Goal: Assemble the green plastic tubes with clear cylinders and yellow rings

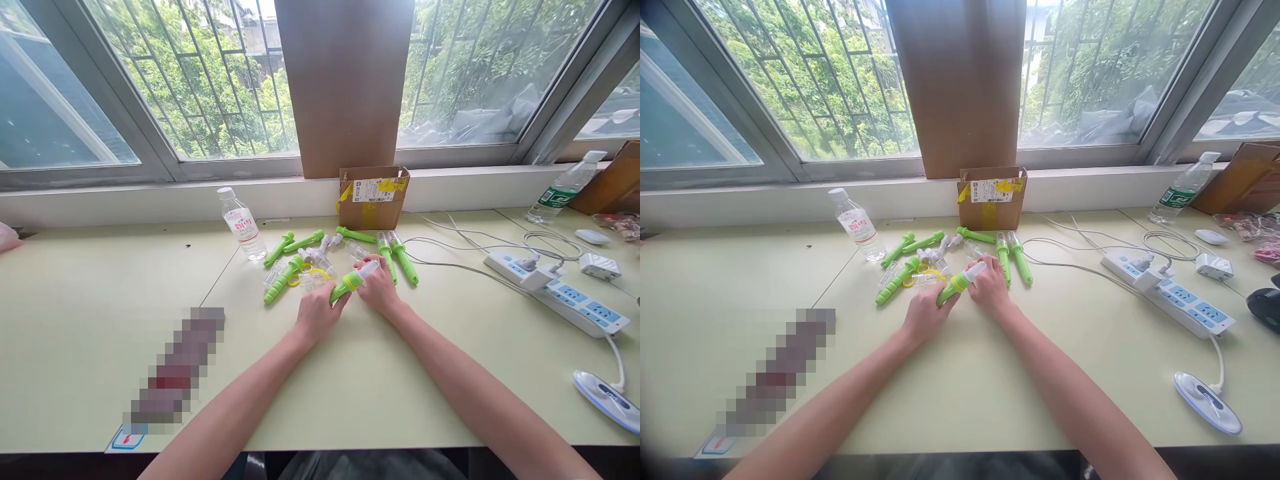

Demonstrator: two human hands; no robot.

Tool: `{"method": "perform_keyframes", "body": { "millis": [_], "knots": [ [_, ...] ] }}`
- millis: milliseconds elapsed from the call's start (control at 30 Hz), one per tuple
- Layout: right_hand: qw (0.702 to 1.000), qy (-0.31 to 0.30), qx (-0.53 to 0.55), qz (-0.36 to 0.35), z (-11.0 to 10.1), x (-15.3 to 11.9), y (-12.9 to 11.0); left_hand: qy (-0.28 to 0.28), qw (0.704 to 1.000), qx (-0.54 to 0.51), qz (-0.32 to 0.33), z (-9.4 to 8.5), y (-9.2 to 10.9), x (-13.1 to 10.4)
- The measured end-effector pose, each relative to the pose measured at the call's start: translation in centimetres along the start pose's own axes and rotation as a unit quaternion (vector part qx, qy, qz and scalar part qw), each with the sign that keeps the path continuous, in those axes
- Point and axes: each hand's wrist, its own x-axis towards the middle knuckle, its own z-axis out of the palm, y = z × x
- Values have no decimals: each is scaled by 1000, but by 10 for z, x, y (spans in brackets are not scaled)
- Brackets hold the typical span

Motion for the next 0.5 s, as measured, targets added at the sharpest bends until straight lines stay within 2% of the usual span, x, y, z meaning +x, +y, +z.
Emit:
{"method": "perform_keyframes", "body": {
  "millis": [100,300,400,500],
  "knots": [
    [1000,5,11,-18,0,-1,1,-4,1000,-1,-2,0,0,0],
    [998,-41,23,-31,4,-1,1,-5,1000,-5,-4,0,0,0],
    [999,-26,29,-30,2,-1,1,-1,1000,-8,-1,0,0,0],
    [999,6,37,2,-2,-1,1,-1,1000,-10,-2,0,0,0]
  ]
}}
